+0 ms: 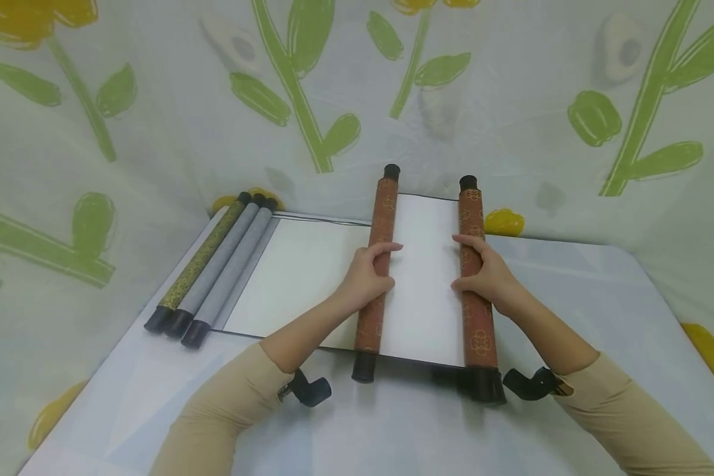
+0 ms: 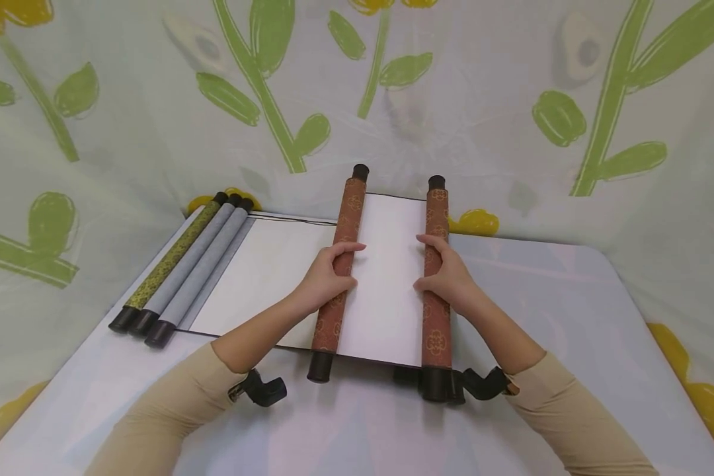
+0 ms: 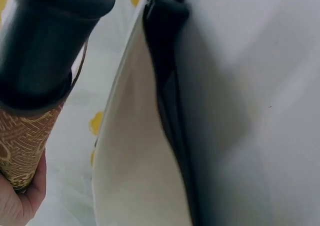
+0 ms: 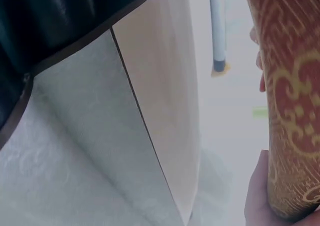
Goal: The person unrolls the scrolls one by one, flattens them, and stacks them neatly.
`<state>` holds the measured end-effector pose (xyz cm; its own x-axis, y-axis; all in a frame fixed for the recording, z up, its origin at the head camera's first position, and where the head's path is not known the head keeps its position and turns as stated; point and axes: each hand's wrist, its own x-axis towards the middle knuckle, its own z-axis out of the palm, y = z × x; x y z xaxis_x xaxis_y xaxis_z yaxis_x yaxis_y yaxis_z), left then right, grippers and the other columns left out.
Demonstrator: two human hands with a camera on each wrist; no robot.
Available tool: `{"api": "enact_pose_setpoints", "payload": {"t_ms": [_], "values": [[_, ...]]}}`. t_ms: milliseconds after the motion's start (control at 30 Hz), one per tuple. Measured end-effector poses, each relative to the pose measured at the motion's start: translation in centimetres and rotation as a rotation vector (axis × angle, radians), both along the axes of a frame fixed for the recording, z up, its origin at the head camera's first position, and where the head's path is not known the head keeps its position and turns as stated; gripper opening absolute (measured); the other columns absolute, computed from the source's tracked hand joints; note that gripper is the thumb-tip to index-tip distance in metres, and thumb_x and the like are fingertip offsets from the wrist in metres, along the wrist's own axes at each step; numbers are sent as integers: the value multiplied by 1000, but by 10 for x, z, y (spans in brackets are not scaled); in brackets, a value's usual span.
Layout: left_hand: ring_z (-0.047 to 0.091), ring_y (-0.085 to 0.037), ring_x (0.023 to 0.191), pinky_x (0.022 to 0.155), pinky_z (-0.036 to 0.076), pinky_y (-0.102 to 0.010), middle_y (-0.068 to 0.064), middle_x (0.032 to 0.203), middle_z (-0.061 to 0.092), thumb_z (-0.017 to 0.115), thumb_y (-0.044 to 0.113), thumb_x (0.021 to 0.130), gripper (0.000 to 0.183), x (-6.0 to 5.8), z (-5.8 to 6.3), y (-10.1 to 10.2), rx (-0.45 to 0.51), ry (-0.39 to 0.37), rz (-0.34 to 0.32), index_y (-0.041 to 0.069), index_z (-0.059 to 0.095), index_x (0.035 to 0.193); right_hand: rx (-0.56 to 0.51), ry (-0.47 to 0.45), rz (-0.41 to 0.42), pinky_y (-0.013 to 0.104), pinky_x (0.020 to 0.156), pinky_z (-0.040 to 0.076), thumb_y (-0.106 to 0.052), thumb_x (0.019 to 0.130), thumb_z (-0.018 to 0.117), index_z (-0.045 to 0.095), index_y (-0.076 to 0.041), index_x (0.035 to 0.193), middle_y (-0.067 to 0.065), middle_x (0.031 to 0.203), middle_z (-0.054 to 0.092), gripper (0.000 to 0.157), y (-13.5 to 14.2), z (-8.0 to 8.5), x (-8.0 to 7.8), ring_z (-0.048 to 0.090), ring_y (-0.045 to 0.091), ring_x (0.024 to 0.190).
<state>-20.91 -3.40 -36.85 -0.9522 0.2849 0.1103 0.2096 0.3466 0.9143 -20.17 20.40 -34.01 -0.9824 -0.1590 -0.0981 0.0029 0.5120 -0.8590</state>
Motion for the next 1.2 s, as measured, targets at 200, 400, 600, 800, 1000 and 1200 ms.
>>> {"api": "enact_pose_setpoints", "payload": {"t_ms": [200, 400, 600, 800, 1000, 1200], "values": [[41, -28, 102, 66, 42, -27, -20, 130, 36, 51, -1, 81, 52, -1, 1, -9, 0, -53, 10, 19, 59, 129, 6, 7, 23, 48, 90, 39, 7, 75, 58, 28, -14, 148, 19, 155, 13, 82, 5, 0, 1, 28, 38, 126], [40, -20, 81, 57, 38, -24, -20, 122, 39, 51, 3, 86, 45, 2, 2, -15, 2, -77, 21, 19, 63, 125, -2, 14, 19, 41, 84, 39, 5, 78, 55, 32, -13, 146, 18, 155, 15, 74, 10, 3, 1, 30, 36, 122], [41, -31, 118, 83, 47, -43, -20, 135, 36, 63, 4, 82, 49, -2, 3, -17, -35, -55, 50, 22, 61, 127, -3, 27, -3, 48, 91, 39, 6, 76, 62, 32, -12, 146, 19, 153, 18, 78, 9, 4, 1, 31, 37, 124], [41, -29, 111, 77, 44, -36, -18, 132, 37, 56, -1, 81, 53, -3, 6, -18, -22, -77, 72, 21, 59, 130, 22, 51, -9, 41, 83, 41, 8, 74, 59, 32, -13, 145, 19, 152, 20, 79, 11, 5, 1, 34, 37, 117], [42, -29, 105, 74, 43, -30, -22, 131, 35, 48, 4, 88, 45, -4, -1, -24, -55, -66, 75, 17, 60, 129, 42, 50, -19, 41, 82, 41, 6, 76, 56, 31, -13, 146, 20, 153, 19, 77, 18, 2, 2, 34, 37, 117], [40, -32, 119, 94, 40, -48, -20, 132, 38, 63, 9, 84, 47, -4, -2, -30, -52, -52, 66, 19, 59, 130, 17, 31, -13, 42, 83, 41, 2, 79, 61, 28, -13, 147, 21, 153, 17, 77, 25, -3, 3, 35, 38, 119]]}}
